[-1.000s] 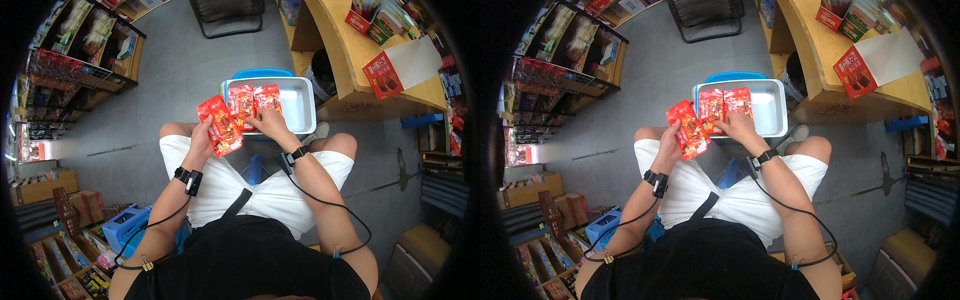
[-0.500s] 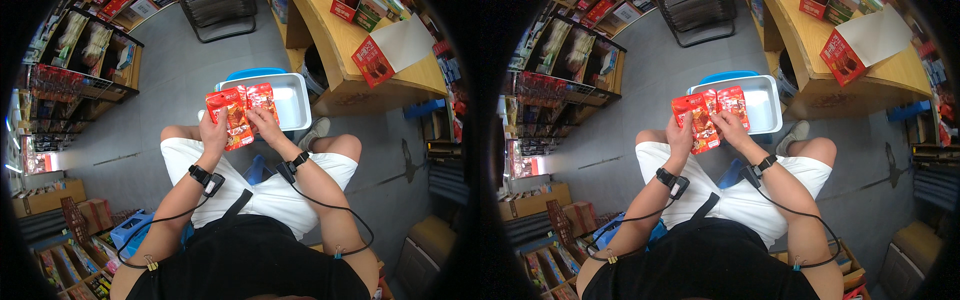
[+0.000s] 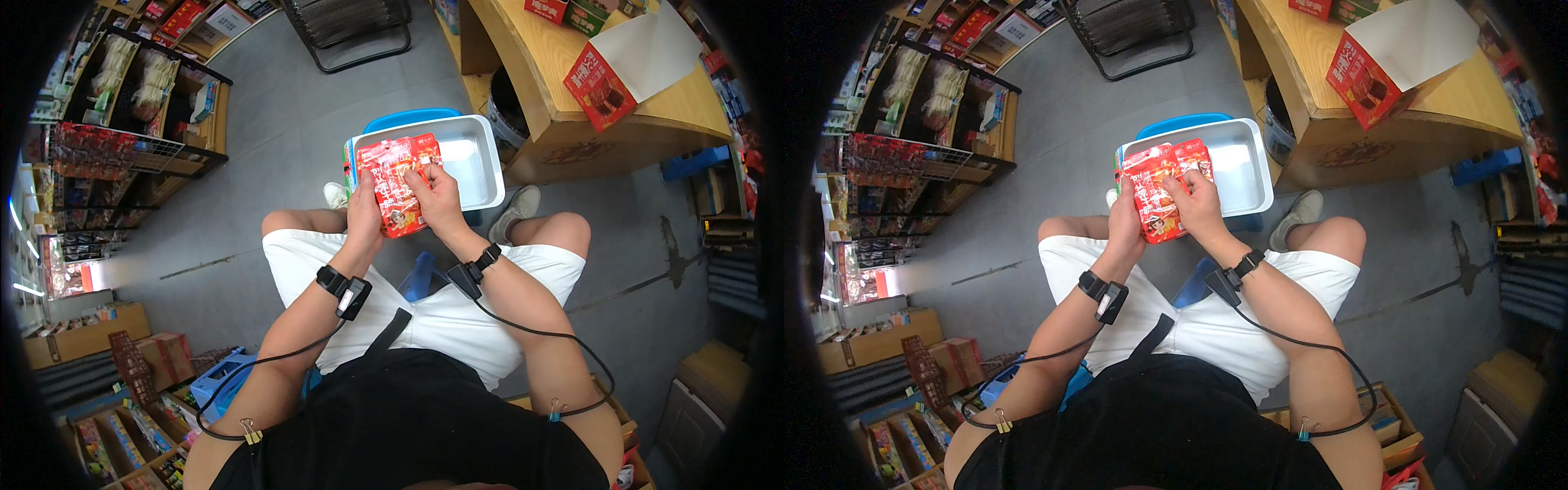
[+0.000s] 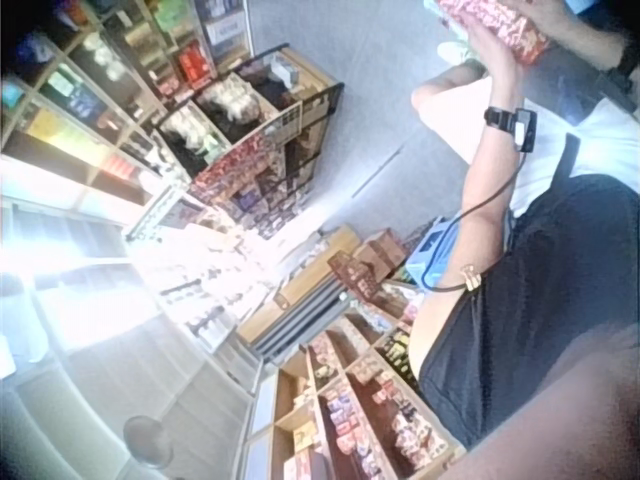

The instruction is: Sort small red snack packets from a wooden counter into a white plastic bin.

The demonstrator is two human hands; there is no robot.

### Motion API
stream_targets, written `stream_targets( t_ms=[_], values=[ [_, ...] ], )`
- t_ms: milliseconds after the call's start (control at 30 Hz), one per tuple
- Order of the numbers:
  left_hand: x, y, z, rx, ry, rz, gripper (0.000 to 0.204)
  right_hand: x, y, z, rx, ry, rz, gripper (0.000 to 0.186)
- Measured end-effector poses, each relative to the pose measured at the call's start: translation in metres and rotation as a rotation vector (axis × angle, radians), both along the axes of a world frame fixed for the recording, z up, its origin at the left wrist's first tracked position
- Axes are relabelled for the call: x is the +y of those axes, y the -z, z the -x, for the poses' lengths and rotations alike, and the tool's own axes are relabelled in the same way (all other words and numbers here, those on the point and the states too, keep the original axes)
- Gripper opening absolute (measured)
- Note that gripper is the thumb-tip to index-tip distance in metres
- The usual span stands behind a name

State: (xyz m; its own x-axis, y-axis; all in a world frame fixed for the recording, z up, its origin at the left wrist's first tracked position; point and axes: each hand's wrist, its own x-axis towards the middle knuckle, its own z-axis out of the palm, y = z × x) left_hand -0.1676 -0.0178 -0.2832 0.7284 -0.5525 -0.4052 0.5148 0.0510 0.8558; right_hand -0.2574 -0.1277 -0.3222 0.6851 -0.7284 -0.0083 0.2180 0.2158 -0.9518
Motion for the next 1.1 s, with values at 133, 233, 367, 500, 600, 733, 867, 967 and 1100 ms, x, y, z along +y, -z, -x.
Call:
stream_targets(
  t_ms=[133,233,367,500,600,733,867,967,1100],
  values=[
    [0.008,0.002,0.001,0.076,0.074,0.133,0.06,0.0,-0.005,0.0,-0.048,-0.029,-0.113,0.034],
    [0.009,-0.008,0.008,0.231,0.126,0.264,0.058,-0.008,0.011,0.002,-0.007,-0.019,0.013,0.034],
    [0.017,0.0,0.005,0.234,0.139,0.304,0.054,-0.009,0.002,0.003,0.02,0.009,0.064,0.033],
    [0.022,0.001,0.001,0.124,0.115,0.235,0.049,-0.008,-0.003,0.006,0.102,0.044,0.263,0.03],
    [0.027,0.005,-0.004,0.149,-0.01,0.182,0.039,-0.012,-0.012,0.01,0.142,0.103,0.333,0.03],
    [0.04,0.007,-0.015,0.138,-0.029,0.144,0.039,-0.042,-0.002,0.008,0.167,0.251,0.304,0.033],
    [0.049,0.001,-0.018,0.13,-0.087,0.098,0.036,-0.072,-0.006,0.015,0.387,0.253,0.36,0.036],
    [0.054,0.002,-0.02,0.131,-0.092,0.083,0.036,-0.075,0.009,0.014,0.436,0.173,0.349,0.036],
    [0.056,0.005,-0.021,0.112,-0.101,0.083,0.039,-0.07,0.025,0.008,0.524,0.084,0.402,0.037]
  ],
)
